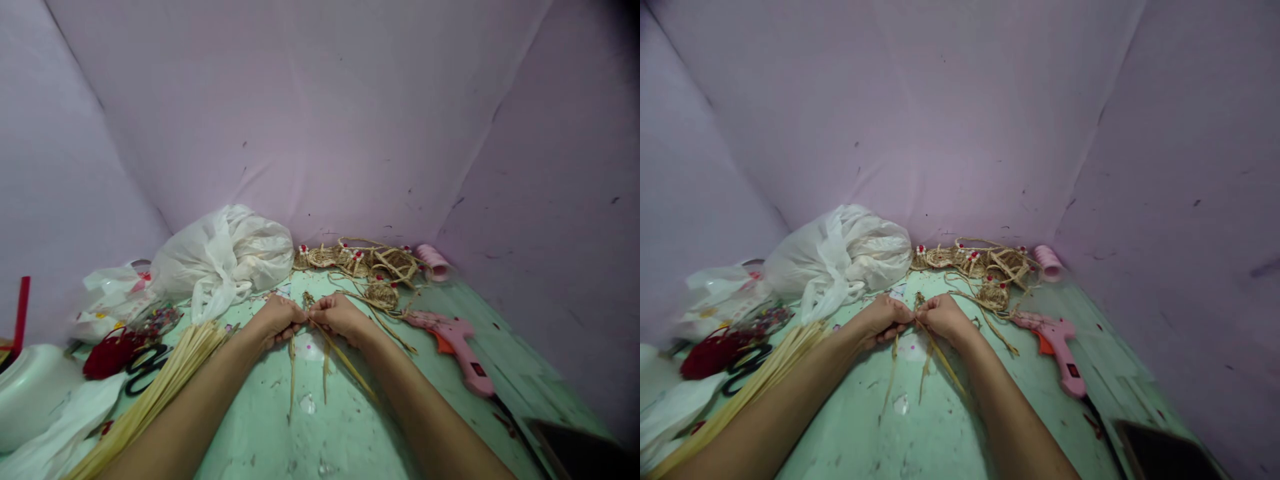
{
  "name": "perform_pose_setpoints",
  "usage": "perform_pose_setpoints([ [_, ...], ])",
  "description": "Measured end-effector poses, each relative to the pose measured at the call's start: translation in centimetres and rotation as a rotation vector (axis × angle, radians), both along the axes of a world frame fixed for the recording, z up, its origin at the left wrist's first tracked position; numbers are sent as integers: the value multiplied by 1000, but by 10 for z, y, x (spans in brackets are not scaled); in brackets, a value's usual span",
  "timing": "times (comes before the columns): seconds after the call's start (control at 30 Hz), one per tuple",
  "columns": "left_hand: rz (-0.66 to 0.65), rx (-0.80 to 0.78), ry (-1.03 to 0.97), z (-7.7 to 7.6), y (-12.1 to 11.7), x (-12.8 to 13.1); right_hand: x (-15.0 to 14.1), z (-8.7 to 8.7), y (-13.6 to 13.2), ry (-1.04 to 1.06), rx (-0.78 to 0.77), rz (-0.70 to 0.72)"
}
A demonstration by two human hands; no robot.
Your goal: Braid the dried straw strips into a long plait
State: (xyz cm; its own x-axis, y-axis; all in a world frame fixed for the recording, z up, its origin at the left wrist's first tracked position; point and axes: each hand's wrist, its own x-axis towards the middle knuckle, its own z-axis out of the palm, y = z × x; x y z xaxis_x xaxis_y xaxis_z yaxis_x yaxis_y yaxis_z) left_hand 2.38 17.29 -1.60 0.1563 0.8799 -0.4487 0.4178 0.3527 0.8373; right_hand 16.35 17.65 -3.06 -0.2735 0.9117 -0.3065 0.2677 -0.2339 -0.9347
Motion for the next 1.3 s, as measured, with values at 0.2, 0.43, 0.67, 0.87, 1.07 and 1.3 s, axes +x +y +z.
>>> perform_pose_setpoints([
  [0.2, -10, -8, -30, 0, -2, 4, 3, -2, 2, -89, 91, 42],
  [0.43, 79, 90, -26, -3, -3, 11, 5, -7, 4, -273, 214, 19],
  [0.67, 130, 124, -44, -2, -4, 14, 2, 12, 0, -565, 206, -55],
  [0.87, 221, -53, -130, -3, -3, 11, -18, 27, -20, -747, 431, -7],
  [1.07, 144, 3, -270, -2, -3, 3, -26, 31, -29, -738, 473, 54],
  [1.3, 16, -14, -251, -6, 4, -10, 5, 31, -2, -382, 260, -223],
])
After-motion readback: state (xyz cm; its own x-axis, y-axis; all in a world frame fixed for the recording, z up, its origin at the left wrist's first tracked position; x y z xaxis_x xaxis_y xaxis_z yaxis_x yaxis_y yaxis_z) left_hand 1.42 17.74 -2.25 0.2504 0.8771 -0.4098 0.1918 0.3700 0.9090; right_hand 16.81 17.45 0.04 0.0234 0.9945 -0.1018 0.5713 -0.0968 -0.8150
